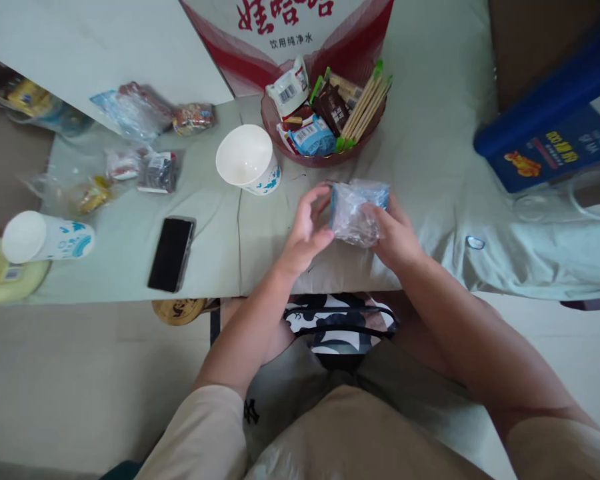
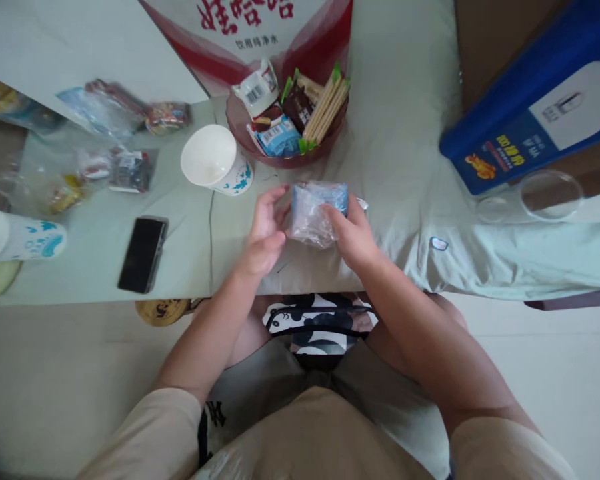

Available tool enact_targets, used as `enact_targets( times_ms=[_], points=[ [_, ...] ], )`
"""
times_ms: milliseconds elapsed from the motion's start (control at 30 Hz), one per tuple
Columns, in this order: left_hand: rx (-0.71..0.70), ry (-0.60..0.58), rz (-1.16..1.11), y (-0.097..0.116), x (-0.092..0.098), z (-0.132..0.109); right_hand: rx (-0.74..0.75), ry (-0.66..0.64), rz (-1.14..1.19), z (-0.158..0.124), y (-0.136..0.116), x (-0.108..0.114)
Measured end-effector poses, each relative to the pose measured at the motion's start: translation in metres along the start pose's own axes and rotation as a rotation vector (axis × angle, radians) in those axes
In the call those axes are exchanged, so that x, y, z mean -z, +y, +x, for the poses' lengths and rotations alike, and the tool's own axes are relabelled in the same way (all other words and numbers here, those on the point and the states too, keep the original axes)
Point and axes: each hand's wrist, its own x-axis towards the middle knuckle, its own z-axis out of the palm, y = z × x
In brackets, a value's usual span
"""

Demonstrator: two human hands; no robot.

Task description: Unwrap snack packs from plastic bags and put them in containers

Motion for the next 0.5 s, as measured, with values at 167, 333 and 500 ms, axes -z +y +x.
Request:
enact_targets(
  times_ms=[167,333,500],
  points=[
    [0.26,0.061,-0.233,-0.013,-0.016,0.014,0.099,0.085,-0.034,-0.002,-0.003,-0.003],
    [0.166,0.348,-0.105,-0.013,0.009,0.019,0.261,0.209,-0.576,0.005,-0.013,0.016],
    [0.157,0.512,-0.18,0.002,0.029,0.012,0.176,0.159,-1.052,0.014,-0.007,0.03]
  ],
)
